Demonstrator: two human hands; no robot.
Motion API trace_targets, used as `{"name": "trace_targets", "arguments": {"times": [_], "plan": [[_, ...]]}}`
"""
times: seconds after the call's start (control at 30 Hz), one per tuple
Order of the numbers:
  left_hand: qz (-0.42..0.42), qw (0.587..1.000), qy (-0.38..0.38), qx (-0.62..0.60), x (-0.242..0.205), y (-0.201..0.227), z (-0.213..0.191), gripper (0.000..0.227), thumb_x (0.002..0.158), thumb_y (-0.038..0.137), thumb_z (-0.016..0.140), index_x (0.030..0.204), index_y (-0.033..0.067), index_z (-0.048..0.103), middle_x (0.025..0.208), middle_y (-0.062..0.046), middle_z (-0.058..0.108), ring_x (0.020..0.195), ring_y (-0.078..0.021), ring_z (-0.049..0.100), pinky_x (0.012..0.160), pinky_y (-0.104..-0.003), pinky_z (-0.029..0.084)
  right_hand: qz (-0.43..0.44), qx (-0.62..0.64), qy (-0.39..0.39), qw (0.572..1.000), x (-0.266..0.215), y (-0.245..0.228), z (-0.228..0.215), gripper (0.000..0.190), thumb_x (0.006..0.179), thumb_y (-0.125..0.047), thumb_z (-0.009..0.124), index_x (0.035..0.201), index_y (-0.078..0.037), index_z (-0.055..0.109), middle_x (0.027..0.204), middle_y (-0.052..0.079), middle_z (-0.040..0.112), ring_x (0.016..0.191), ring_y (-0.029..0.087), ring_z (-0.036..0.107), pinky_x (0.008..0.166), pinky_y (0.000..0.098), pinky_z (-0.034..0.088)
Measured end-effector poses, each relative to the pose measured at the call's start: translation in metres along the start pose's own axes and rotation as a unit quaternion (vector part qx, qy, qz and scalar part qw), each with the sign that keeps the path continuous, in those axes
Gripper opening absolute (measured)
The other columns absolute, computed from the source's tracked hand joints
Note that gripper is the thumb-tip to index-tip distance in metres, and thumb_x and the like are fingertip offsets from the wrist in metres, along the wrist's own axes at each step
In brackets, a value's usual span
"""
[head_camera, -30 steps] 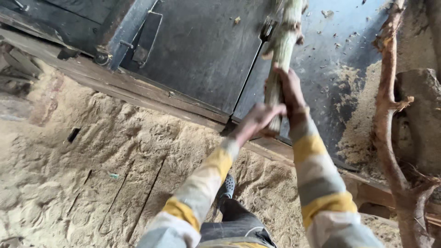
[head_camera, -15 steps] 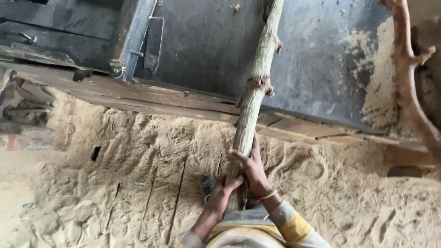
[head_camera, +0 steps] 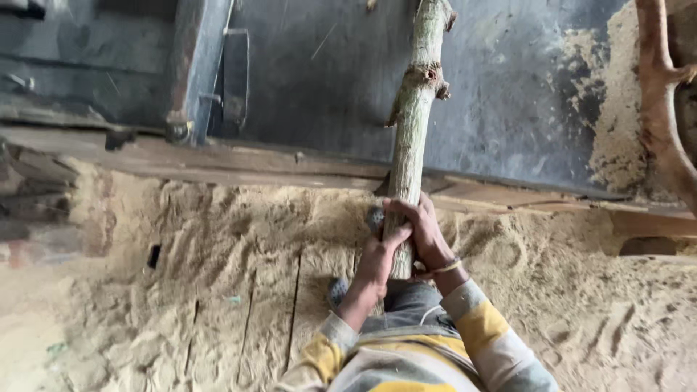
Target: The person feeds multiple logs into a table saw one at a time, guiding each piece through the blade with both hands. The logs are cut into smaller sections, and the cut pieces are moved aside as the process continues.
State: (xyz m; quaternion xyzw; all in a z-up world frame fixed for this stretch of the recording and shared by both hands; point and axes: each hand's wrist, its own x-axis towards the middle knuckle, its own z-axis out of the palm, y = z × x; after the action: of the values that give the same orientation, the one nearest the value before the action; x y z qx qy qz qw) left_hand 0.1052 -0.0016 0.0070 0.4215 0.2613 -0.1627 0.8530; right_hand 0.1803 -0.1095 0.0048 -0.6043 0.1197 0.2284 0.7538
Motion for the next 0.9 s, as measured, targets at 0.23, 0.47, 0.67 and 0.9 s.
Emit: {"name": "trace_targets", "arguments": {"times": [0.23, 0.47, 0.67, 0.9], "plan": [[-0.021, 0.999, -0.026, 0.003, 0.068, 0.060, 0.029, 0.059, 0.083, 0.037, 0.076, 0.126, 0.0005, 0.063, 0.086, -0.007, 0.067, 0.071, -0.0241, 0.066, 0.057, -0.043, 0.056, 0.131, 0.268, -0.016, 0.954, 0.044, -0.004, -0.012, 0.049, 0.092, -0.045, 0.059, 0.119, -0.004, 0.065, 0.102, 0.011, 0.073, 0.086, 0.020, 0.073, 0.073, 0.0331, 0.063], [-0.013, 0.999, -0.048, 0.018, 0.143, 0.089, 0.044, 0.071, 0.079, 0.044, 0.079, 0.133, 0.0022, 0.059, 0.108, -0.012, 0.071, 0.093, -0.0250, 0.072, 0.080, -0.040, 0.063, 0.093, 0.314, -0.004, 0.945, 0.117, -0.020, -0.015, 0.050, 0.101, -0.048, 0.065, 0.127, -0.006, 0.063, 0.104, 0.009, 0.071, 0.084, 0.021, 0.071, 0.069, 0.0333, 0.062], [-0.044, 0.998, -0.036, 0.038, 0.203, 0.118, 0.056, 0.078, 0.078, 0.046, 0.078, 0.140, 0.0029, 0.055, 0.115, -0.013, 0.070, 0.097, -0.0250, 0.071, 0.085, -0.043, 0.061, 0.039, 0.237, 0.027, 0.970, 0.177, -0.053, -0.023, 0.041, 0.094, -0.045, 0.062, 0.123, -0.015, 0.065, 0.102, 0.003, 0.075, 0.084, 0.017, 0.074, 0.071, 0.0311, 0.064], [-0.031, 0.994, -0.105, 0.026, 0.280, 0.167, 0.069, 0.075, 0.090, 0.054, 0.071, 0.143, 0.0038, 0.054, 0.114, -0.011, 0.066, 0.095, -0.0275, 0.065, 0.075, -0.047, 0.056, 0.013, 0.287, -0.075, 0.955, 0.259, -0.111, -0.010, 0.035, 0.104, -0.042, 0.067, 0.118, -0.010, 0.066, 0.092, 0.002, 0.069, 0.079, 0.018, 0.066, 0.072, 0.0351, 0.058]]}}
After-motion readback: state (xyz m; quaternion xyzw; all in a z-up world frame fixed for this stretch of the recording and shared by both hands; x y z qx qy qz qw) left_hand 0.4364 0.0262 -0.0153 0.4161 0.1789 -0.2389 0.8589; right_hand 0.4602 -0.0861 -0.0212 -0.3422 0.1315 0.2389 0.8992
